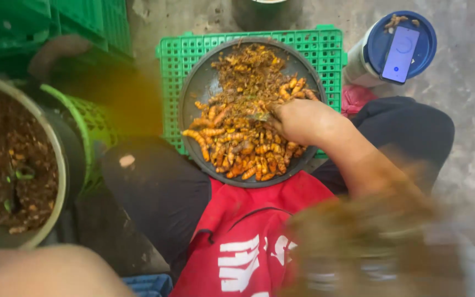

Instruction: Cleaning and scraping turmeric roots in a tray using hands and a knife

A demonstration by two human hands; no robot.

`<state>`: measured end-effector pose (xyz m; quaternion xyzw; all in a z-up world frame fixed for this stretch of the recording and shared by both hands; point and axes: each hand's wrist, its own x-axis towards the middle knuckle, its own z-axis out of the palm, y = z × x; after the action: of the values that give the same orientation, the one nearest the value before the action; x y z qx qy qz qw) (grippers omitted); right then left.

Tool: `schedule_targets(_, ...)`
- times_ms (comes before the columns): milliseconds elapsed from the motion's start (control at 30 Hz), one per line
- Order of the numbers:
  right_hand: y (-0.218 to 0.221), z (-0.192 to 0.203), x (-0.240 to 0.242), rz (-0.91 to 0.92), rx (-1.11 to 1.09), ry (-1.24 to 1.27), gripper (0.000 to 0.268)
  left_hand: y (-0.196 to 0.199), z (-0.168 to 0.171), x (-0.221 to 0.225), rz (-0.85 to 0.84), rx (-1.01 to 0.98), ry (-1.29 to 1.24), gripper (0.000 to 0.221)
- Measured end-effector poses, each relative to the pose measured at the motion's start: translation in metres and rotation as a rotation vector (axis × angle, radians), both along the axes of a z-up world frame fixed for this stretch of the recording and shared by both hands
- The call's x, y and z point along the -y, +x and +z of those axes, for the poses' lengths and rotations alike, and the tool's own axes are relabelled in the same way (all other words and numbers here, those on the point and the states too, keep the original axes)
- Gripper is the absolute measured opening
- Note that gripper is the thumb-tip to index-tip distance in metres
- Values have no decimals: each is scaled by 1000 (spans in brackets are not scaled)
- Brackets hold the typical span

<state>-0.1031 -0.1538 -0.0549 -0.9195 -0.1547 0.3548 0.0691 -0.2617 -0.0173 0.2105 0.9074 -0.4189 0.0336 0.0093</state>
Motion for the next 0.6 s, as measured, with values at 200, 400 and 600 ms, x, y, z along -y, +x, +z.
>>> schedule_targets(200,2,17,16,-14,-15,18,51,87,-101,-56,-34,33,68,21)
schedule_targets(400,4,-17,33,-80,212,209,41,176,-222,-84,401,-636,-164,28)
schedule_targets(600,1,-32,40,-34,227,188,38,167,-292,-56,349,-785,-225,60)
